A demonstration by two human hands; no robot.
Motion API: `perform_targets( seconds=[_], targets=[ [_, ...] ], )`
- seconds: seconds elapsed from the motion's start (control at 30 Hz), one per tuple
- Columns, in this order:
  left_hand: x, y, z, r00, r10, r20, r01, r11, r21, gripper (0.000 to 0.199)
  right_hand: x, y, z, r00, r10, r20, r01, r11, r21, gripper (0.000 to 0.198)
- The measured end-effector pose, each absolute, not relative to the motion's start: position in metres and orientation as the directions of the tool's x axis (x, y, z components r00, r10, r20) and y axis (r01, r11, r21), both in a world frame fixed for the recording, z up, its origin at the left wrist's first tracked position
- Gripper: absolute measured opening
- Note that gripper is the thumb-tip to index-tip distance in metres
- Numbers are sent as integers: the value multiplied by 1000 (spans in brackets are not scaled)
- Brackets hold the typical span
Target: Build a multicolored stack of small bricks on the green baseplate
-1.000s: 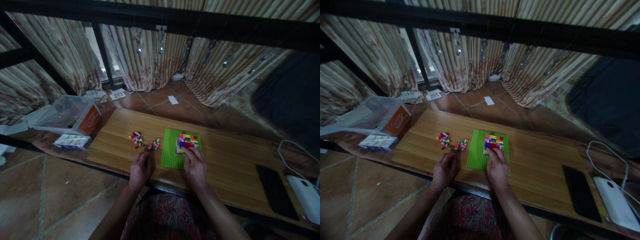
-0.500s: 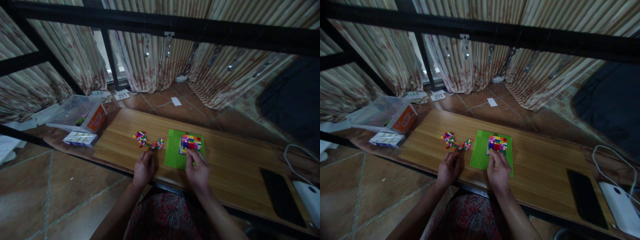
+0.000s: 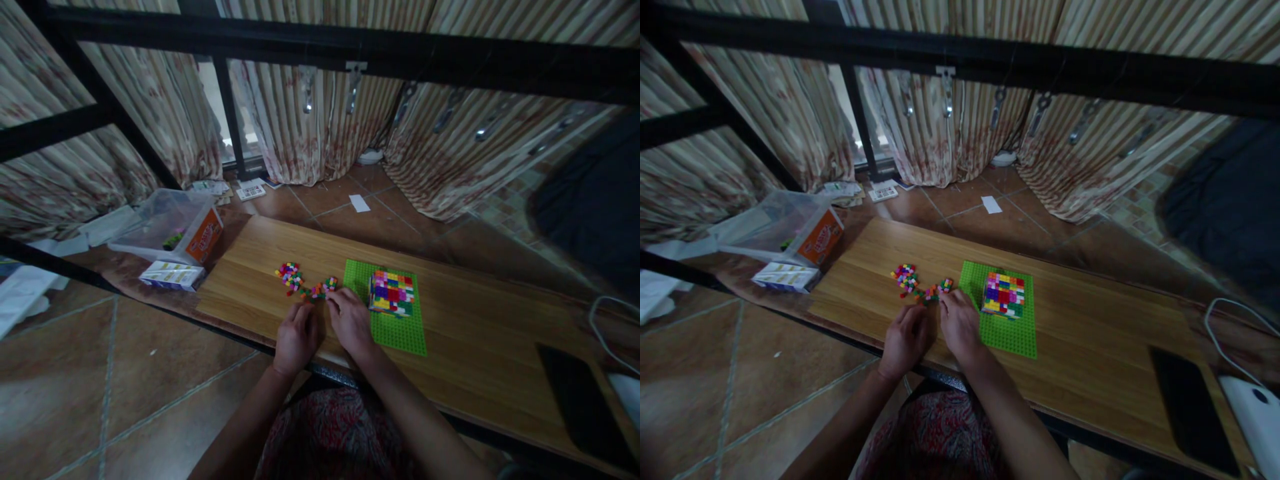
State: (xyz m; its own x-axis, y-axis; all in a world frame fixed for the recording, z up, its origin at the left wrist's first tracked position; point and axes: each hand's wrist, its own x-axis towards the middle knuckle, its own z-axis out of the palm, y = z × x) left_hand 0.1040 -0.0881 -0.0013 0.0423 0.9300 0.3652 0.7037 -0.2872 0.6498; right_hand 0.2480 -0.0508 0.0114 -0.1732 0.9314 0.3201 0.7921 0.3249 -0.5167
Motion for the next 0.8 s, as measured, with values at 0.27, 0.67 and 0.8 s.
perform_targets(
  seconds=[0.27, 0.67, 0.8],
  targets=[
    [103, -88, -1, 35, 933, 357, 691, -281, 666, 17, 243, -50, 10, -179, 936, 304, 845, 305, -440, 14],
    [102, -87, 0, 43, 919, 391, 716, -301, 629, 17, 270, -94, 33, -50, 951, 305, 647, 264, -716, 14],
    [101, -85, -3, 44, 917, 397, 732, -300, 611, 18, 307, -107, 41, 120, 946, 303, 613, 169, -771, 17]
  ],
)
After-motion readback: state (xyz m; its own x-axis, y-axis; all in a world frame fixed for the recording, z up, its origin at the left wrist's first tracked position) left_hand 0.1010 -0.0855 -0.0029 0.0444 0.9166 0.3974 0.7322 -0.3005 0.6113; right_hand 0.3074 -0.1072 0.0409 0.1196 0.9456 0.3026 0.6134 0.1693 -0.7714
